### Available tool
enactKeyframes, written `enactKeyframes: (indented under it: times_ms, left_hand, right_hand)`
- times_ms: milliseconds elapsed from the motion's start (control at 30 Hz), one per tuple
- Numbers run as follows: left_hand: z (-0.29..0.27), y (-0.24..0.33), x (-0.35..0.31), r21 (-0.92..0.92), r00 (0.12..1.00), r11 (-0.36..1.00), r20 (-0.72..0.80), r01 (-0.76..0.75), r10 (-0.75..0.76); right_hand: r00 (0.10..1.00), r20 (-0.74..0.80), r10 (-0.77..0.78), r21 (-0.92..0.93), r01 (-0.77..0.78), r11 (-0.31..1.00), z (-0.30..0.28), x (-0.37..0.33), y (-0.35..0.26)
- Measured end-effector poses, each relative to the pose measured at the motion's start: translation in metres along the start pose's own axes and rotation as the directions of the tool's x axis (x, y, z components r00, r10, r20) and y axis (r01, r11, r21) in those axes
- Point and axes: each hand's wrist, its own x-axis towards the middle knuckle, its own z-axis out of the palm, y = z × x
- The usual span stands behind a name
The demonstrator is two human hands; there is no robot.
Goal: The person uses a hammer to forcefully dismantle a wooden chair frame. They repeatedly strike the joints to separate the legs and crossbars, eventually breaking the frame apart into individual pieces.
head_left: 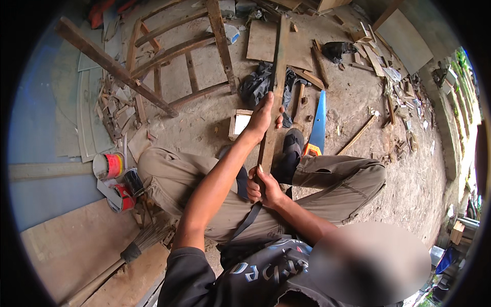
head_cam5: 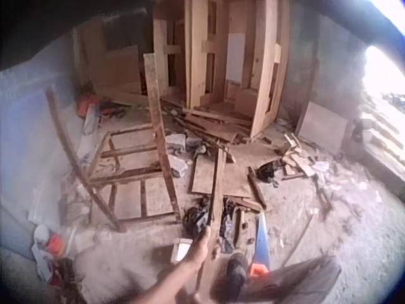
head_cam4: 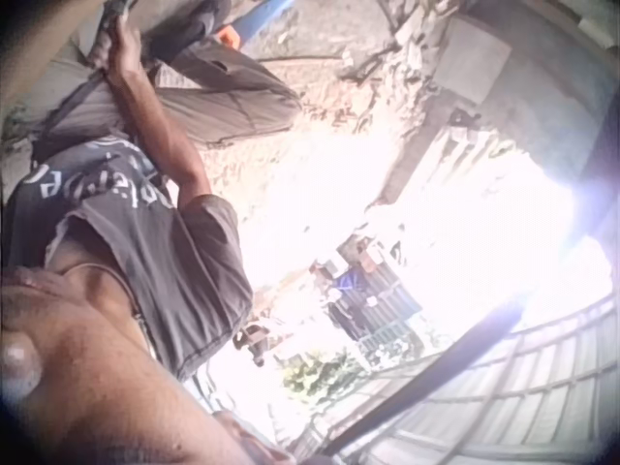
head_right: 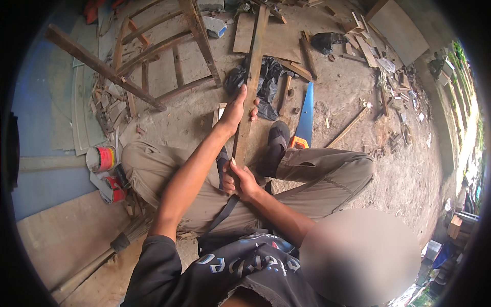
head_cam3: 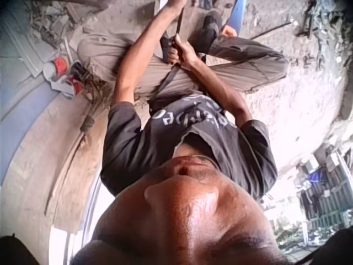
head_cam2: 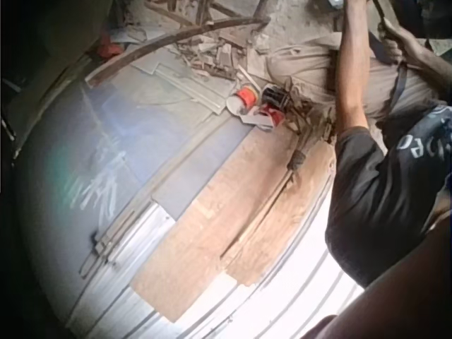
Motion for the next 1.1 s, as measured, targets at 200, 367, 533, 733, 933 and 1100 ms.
enactKeyframes:
  times_ms: [200,367,533,733,933,1100]
  left_hand:
    - [0.04,0.04,-0.004,0.235,0.918,0.902,0.255,-0.362,0.303]
    - [0.063,0.095,0.009,0.002,0.856,0.9,0.309,-0.437,0.415]
    - [0.062,0.144,0.007,0.077,0.857,0.888,0.31,-0.454,0.411]
    - [0.064,0.162,-0.02,0.198,0.812,0.788,0.132,-0.583,0.568]
    - [0.069,0.158,-0.019,0.126,0.744,0.734,0.149,-0.668,0.652]
    - [0.083,0.161,-0.022,0.226,0.739,0.709,0.087,-0.668,0.668]
  right_hand:
    - [0.869,-0.183,-0.46,-0.719,0.201,0.665,-0.038,0.036,-0.038]
    - [0.952,-0.041,-0.304,-0.881,0.109,0.46,-0.087,0.047,-0.059]
    - [0.995,-0.011,-0.102,-0.963,0.017,0.269,-0.092,0.05,-0.049]
    - [0.941,0.214,-0.263,-0.944,0.129,-0.305,-0.147,0.074,-0.139]
    - [0.733,-0.159,-0.661,-0.944,-0.309,-0.116,-0.189,0.086,-0.226]
    - [0.715,-0.254,-0.651,-0.92,-0.387,-0.065,-0.211,0.113,-0.229]
